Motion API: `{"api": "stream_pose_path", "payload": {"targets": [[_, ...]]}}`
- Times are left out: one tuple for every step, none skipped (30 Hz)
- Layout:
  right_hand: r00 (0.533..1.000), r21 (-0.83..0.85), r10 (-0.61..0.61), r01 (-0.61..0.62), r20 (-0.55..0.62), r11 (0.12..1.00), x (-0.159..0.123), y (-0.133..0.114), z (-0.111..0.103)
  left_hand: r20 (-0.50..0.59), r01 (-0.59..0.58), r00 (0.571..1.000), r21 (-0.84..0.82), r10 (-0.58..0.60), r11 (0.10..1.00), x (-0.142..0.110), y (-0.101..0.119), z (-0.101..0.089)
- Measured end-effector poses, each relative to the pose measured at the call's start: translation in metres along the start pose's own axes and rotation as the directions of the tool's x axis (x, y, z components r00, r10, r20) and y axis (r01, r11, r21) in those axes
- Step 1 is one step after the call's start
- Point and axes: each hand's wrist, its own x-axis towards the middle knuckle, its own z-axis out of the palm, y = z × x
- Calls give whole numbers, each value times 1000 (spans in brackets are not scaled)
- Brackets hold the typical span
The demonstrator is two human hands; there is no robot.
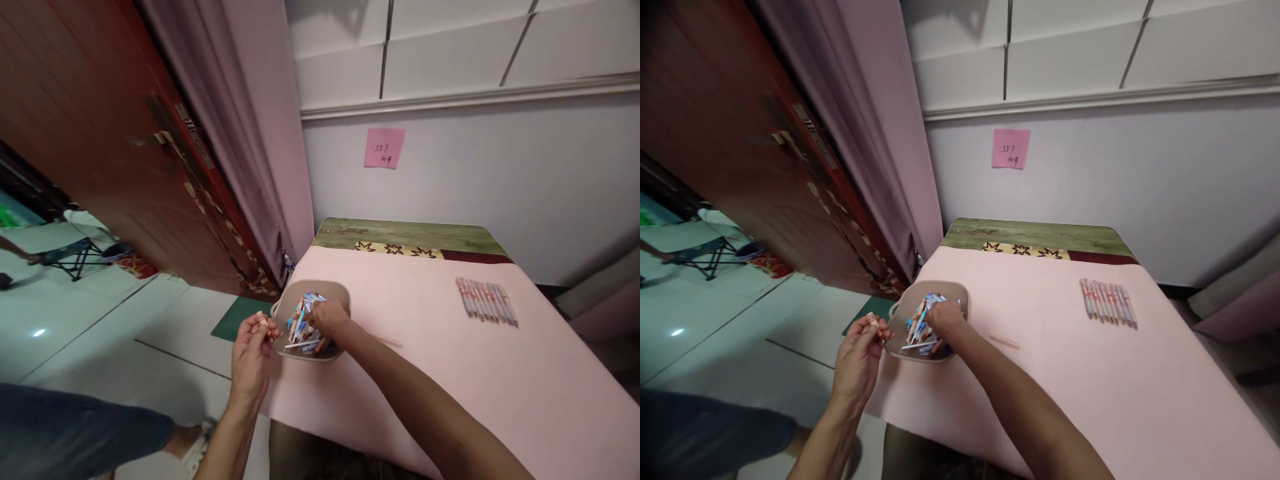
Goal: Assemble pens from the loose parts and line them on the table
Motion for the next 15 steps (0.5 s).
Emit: {"api": "stream_pose_path", "payload": {"targets": [[1000, -8, 6, -6, 2, 1000, -1, 6, -2, 9, 9, 1000, 22, -9, 1000, 0, -4, -1], [1000, -15, 9, -9, 1, 1000, -2, 11, -4, 17, 15, 1000, 48, -16, 999, 0, -9, -2], [1000, -20, 10, -10, -3, 1000, -4, 17, -6, 25, 16, 1000, 79, -18, 997, 0, -13, -2], [1000, -24, 9, -10, -9, 1000, -6, 22, -7, 32, 12, 999, 116, -16, 993, -1, -17, -2], [1000, -27, 8, -8, -17, 1000, -9, 26, -9, 41, 6, 999, 159, -13, 987, -3, -21, 0], [1000, -29, 7, -7, -26, 1000, -11, 30, -10, 50, 1, 999, 202, -12, 979, -5, -24, 1], [999, -30, 5, -6, -36, 1000, -15, 33, -11, 62, -2, 998, 241, -14, 971, -8, -27, 4], [999, -31, 4, -6, -44, 999, -18, 35, -11, 75, -2, 997, 274, -19, 962, -11, -29, 6], [999, -33, 5, -6, -53, 999, -21, 37, -12, 90, 0, 996, 303, -29, 953, -15, -30, 8], [998, -34, 5, -8, -61, 999, -24, 38, -13, 104, 2, 994, 325, -38, 946, -20, -30, 10], [998, -36, 6, -8, -69, 999, -27, 38, -14, 114, 1, 993, 343, -43, 939, -24, -30, 11], [997, -40, 7, -10, -78, 999, -29, 38, -14, 118, 0, 992, 358, -45, 934, -28, -30, 12], [996, -45, 9, -13, -87, 999, -31, 37, -14, 116, 2, 992, 370, -49, 929, -31, -30, 12], [995, -51, 11, -16, -97, 999, -33, 35, -15, 109, 9, 993, 376, -54, 927, -34, -29, 12], [994, -57, 14, -20, -106, 998, -34, 34, -14, 102, 18, 993, 375, -61, 927, -36, -29, 12]]}}
